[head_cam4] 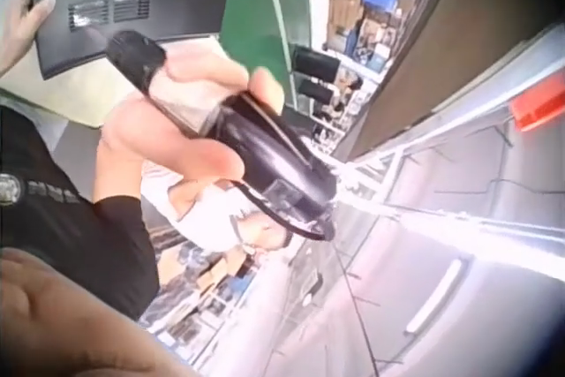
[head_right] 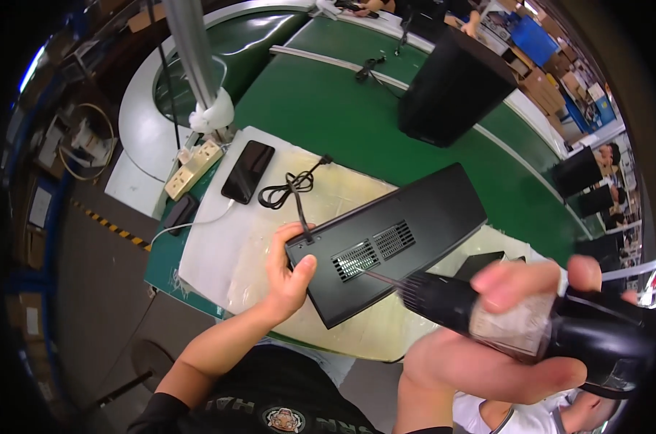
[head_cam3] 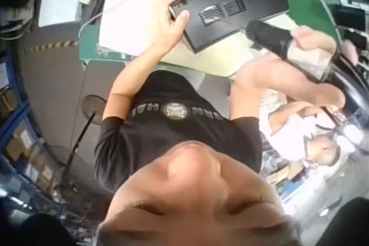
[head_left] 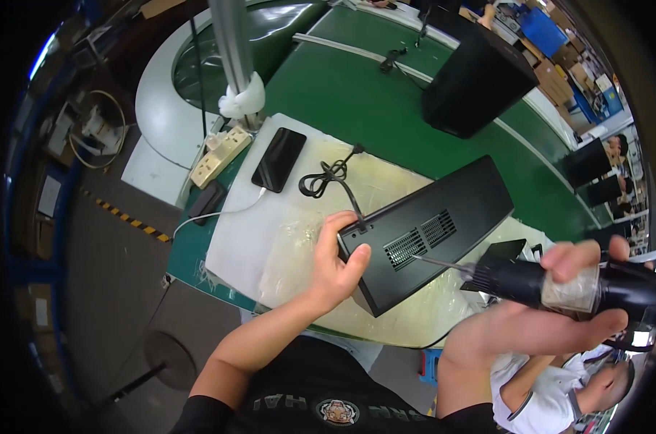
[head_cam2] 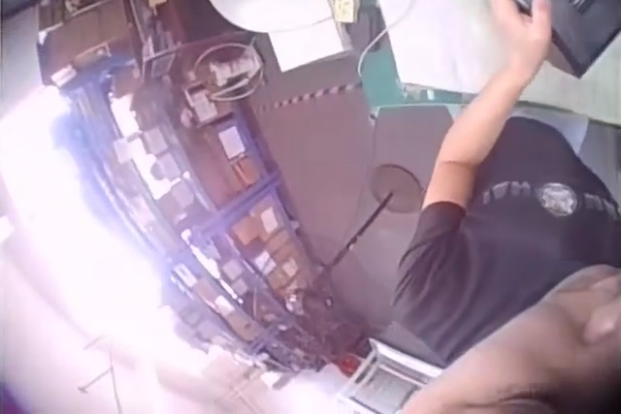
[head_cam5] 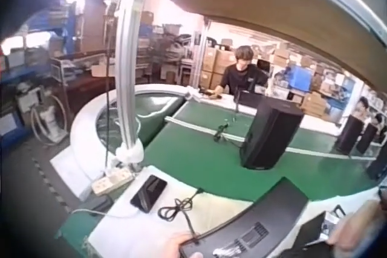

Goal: Assembling electronic speaker units by fastening back plates with an electric screwdriver on a production line.

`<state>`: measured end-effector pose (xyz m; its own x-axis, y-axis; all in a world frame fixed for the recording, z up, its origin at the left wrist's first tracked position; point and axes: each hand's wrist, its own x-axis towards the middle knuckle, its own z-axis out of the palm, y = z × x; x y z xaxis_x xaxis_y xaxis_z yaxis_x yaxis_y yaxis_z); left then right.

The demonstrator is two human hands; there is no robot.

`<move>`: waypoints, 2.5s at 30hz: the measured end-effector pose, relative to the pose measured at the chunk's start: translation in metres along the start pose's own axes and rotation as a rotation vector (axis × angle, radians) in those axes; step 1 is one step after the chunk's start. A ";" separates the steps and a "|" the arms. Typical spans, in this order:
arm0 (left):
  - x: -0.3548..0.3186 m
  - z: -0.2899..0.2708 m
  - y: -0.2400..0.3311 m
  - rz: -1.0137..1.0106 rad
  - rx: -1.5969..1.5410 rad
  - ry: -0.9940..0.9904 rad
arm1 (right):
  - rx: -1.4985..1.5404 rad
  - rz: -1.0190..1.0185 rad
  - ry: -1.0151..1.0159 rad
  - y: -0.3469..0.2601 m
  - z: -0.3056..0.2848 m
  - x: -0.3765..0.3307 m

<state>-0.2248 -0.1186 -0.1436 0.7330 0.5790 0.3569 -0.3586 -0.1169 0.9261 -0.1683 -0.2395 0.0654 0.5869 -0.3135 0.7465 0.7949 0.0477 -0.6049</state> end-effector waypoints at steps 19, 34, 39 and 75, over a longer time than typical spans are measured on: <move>0.002 -0.001 -0.002 0.035 0.063 -0.039 | 0.052 -0.076 -0.522 0.039 0.071 -0.045; 0.008 -0.051 -0.022 -0.104 0.144 -0.505 | 0.318 0.058 -0.438 0.038 0.051 -0.019; 0.008 -0.058 -0.022 -0.170 0.312 -0.585 | 0.296 0.019 -0.129 0.011 -0.023 0.023; 0.279 0.174 0.044 -0.533 -0.959 -0.233 | -0.067 1.392 -0.402 0.166 -0.203 -0.143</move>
<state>0.0645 -0.1023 0.0179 0.9801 0.1922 0.0499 -0.1893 0.8287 0.5266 -0.1516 -0.3798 -0.1981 0.8741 0.2315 -0.4269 -0.4467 0.0386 -0.8938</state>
